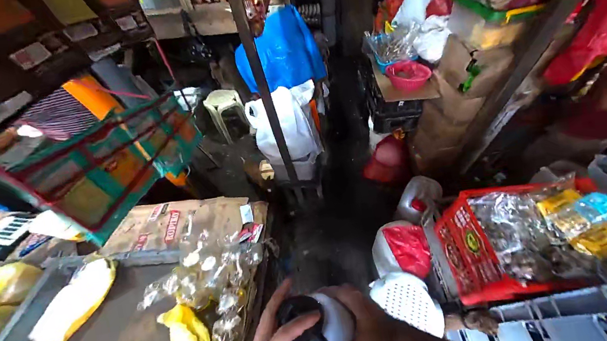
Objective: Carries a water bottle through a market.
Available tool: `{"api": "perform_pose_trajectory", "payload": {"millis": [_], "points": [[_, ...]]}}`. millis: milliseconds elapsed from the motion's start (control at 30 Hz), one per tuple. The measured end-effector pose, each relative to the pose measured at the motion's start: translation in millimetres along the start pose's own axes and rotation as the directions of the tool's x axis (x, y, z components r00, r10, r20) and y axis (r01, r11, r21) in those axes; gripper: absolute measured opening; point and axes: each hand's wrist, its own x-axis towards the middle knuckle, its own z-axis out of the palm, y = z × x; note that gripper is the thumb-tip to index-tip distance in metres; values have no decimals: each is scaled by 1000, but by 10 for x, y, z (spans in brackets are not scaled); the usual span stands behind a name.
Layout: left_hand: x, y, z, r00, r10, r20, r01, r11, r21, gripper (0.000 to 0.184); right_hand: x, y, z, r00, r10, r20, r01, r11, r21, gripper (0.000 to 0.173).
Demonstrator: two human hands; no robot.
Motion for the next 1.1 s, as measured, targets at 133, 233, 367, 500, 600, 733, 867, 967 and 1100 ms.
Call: {"api": "perform_pose_trajectory", "payload": {"millis": [133, 233, 367, 500, 600, 733, 867, 967, 1100], "points": [[738, -487, 4, 954, 13, -300, 9, 997, 72, 55, 745, 333, -316, 993, -56, -99, 60, 998, 32, 101], [1632, -892, -38, 914, 38, -405, 9, 993, 114, 54, 1260, 565, -836, 986, 30, -161, -32, 999, -13, 103], [3020, -1271, -171, 956, 8, -295, 43, 985, 166, 58, 1925, 882, -1798, 960, 6, -278, -37, 994, -107, 100], [4327, -1478, -231, 997, 46, -66, -34, 983, 178, 52, 2379, 1294, -2762, 907, -37, -420, -47, 981, -187, 101], [5052, -1711, -288, 990, 133, 44, -135, 990, 46, 52, 2707, 1494, -3362, 903, -41, -427, -49, 979, -197, 104], [5872, -2019, -412, 949, 259, 178, -216, 949, -229, 50, 3062, 1570, -3976, 933, 21, -360, -74, 988, -133, 110], [6732, -2474, -384, 914, 354, 198, -268, 893, -361, 55, 3433, 1731, -4379, 897, 45, -440, -39, 999, 23, 107], [7354, -2708, -365, 910, 370, 186, -294, 893, -340, 70, 3790, 1920, -4659, 811, 75, -581, -80, 997, 16, 106], [8117, -3011, -416, 941, 303, 150, -272, 942, -196, 77, 4380, 2182, -5139, 684, 66, -727, -257, 954, -155, 106]]}}
